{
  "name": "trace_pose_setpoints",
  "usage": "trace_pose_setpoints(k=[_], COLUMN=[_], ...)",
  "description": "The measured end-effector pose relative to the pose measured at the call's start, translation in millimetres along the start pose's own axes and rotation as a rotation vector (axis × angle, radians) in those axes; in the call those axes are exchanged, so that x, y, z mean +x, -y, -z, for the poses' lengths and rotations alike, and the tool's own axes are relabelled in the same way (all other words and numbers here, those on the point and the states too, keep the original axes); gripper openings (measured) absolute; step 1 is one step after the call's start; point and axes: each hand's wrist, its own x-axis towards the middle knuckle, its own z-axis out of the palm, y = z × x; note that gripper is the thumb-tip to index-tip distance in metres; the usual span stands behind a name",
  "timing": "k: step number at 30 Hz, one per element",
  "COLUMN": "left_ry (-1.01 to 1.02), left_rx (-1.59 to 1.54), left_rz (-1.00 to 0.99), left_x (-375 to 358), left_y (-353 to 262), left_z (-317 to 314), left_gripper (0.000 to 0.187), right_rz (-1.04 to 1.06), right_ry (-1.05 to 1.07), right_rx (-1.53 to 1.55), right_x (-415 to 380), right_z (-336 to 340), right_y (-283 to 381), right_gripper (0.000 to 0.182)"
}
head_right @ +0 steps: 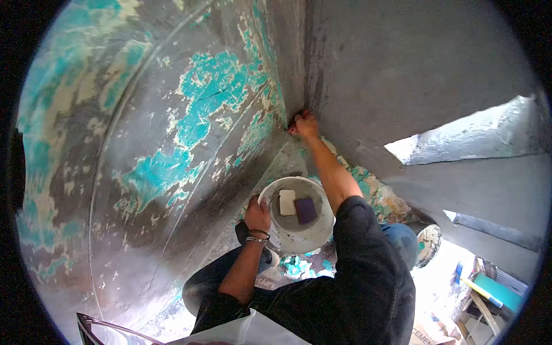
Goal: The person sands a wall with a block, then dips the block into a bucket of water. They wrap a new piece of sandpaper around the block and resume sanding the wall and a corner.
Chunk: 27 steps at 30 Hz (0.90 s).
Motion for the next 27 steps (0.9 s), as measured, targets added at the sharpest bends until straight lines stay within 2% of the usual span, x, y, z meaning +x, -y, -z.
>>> trace_pose_setpoints(k=[3, 5, 9, 12, 14, 16, 18, 21, 22, 23, 25, 26, 27], left_ry=[-0.011, -0.057, -0.028, -0.01, 0.009, 0.038, 0.142, 0.217, 0.213, 0.205, -0.022, 0.107, 0.102], left_rx=[-0.023, 0.002, 0.07, 0.09, 0.094, 0.101, 0.158, 0.125, 0.179, 0.233, 0.262, 0.229, 0.228], left_rz=[-0.014, -0.06, -0.017, -0.021, -0.001, 0.022, 0.054, 0.062, -0.011, -0.085, -0.017, 0.047, 0.043], left_x=[-0.9, -3.1, -1.7, -1.3, -5.0, -7.9, -4.6, 8.1, 19.6, 30.3, -10.7, -15.8, -9.9], left_y=[5.9, 1.5, 4.1, 3.7, -3.7, -7.8, -7.1, -3.3, 6.0, 14.7, -27.4, -48.0, -57.1], left_z=[-6.3, -4.5, -10.4, -10.1, -1.4, 5.5, 6.1, -1.6, -18.3, -34.0, 9.6, 27.4, 32.4], left_gripper=[0.019, 0.02, 0.022, 0.025, 0.026, 0.027, 0.031, 0.035, 0.037, 0.04, 0.044, 0.053, 0.053], right_rz=[-0.028, 0.116, 0.365, 0.448, 0.738, 0.821, 0.946, 0.952, 0.885, 0.749, 0.504, 0.414, 0.303], right_ry=[0.04, 0.125, 0.144, 0.134, 0.093, 0.059, 0.029, 0.053, 0.043, 0.072, 0.152, 0.165, 0.178], right_rx=[0.121, 0.34, 0.371, 0.289, 0.262, 0.247, 0.209, 0.291, 0.207, 0.266, 0.402, 0.432, 0.583], right_x=[-79.5, -116.8, -175.4, -206.9, -229.5, -263.5, -288.2, -325.0, -332.8, -345.2, -355.6, -350.1, -352.5], right_z=[37.0, 57.5, 88.6, 113.3, 129.7, 144.4, 159.6, 169.9, 174.0, 172.1, 167.0, 164.7, 161.6], right_y=[127.9, 191.9, 307.3, 377.3, 412.7, 439.1, 445.8, 407.4, 379.6, 348.6, 274.2, 231.4, 198.0], right_gripper=[0.021, 0.022, 0.021, 0.017, 0.018, 0.018, 0.021, 0.02, 0.021, 0.021, 0.021, 0.025, 0.03])
